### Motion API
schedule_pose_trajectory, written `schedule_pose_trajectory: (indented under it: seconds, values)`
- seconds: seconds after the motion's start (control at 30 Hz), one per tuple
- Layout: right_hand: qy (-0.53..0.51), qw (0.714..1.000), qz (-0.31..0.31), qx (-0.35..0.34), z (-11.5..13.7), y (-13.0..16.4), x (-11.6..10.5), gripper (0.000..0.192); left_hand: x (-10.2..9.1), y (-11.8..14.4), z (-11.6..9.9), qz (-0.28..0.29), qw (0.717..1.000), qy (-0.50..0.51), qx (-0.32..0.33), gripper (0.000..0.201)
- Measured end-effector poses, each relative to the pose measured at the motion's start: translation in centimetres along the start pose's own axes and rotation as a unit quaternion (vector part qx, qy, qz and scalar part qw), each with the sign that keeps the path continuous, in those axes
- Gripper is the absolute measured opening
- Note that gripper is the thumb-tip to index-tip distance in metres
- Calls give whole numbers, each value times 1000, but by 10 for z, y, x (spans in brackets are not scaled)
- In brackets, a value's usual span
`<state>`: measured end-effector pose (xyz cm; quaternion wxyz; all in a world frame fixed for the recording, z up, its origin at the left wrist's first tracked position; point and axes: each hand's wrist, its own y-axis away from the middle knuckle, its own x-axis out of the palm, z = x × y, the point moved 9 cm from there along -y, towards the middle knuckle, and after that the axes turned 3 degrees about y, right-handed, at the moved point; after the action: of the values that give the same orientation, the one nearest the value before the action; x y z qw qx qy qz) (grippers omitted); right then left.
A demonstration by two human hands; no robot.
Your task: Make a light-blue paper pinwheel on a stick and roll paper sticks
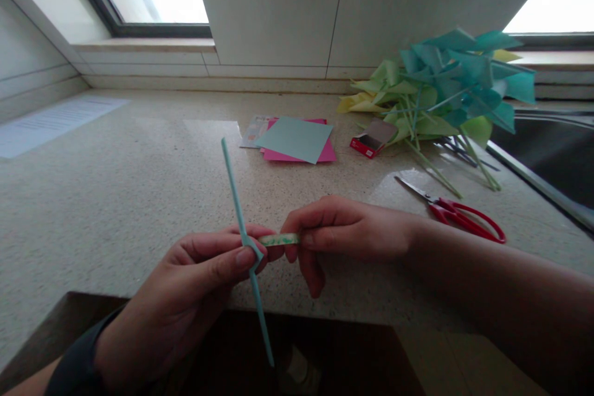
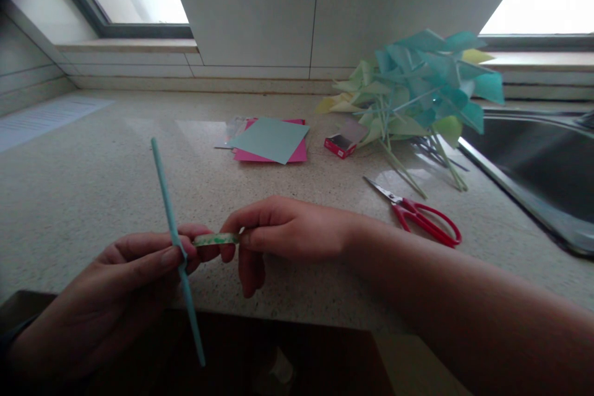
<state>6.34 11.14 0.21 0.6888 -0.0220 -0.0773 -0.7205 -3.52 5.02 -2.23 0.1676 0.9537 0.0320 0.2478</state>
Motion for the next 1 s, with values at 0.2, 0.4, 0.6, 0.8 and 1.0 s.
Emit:
schedule_pose_trajectory:
  seconds: [0.2,0.4,0.6,0.8,1.0]
  values:
    - [16,1000,-7,-1,2,-1,-1,15,-3,1,-2,-6,1000,-6,11,5]
    - [-32,999,-6,-14,1,0,-2,17,-2,2,-2,-1,1000,-15,13,6]
    - [-39,999,-6,-13,-1,1,-1,14,-3,4,-2,-3,1000,-7,12,6]
    - [-26,1000,-2,-13,0,1,-1,13,-2,0,-2,-2,1000,-4,15,4]
    - [-19,1000,-1,-13,0,-1,-1,16,-5,0,-1,-18,1000,-5,8,7]
